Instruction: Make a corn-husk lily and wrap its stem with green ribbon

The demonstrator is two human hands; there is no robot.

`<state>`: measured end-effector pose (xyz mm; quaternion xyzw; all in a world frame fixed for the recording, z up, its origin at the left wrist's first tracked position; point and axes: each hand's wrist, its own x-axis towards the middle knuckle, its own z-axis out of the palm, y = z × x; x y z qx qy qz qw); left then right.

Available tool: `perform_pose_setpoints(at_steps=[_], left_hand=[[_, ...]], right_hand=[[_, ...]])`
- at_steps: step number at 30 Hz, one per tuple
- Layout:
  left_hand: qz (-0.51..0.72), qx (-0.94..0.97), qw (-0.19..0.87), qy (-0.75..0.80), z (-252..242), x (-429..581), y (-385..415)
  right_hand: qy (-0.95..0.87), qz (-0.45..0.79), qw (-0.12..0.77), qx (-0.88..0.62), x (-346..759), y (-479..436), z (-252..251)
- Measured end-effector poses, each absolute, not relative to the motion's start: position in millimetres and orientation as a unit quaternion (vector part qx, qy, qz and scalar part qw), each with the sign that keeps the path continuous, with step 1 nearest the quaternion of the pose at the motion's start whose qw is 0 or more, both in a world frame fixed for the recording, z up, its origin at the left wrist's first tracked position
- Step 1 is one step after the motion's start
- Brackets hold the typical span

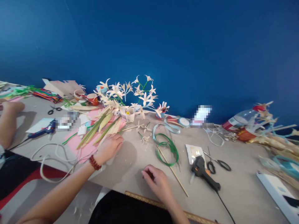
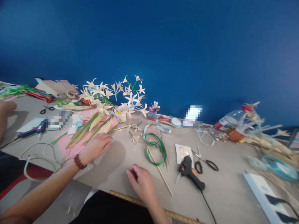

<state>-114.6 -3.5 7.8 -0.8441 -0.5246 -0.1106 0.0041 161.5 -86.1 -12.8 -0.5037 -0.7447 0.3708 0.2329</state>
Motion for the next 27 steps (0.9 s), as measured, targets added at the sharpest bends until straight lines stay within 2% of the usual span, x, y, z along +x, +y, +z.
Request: perform_pose_setpoints(at_steps=[6, 14, 21, 27], left_hand=[[-0.026, -0.852, 0.036, -0.522, 23, -92, 46], [0.011, -0.85, 0.024, -0.526, 4, -77, 82], [0.019, -0.845, -0.006, -0.534, 3, -76, 80], [0.012, -0.861, -0.075, -0.504, 41, -98, 30]], right_hand=[[-0.75, 0.363, 0.234, -0.501, 159, -89, -10], [-0.741, 0.357, 0.246, -0.513, 166, -95, -12], [-0.754, 0.352, 0.237, -0.502, 162, -91, -10], [-0.749, 0.366, 0.243, -0.496, 164, -90, -11]])
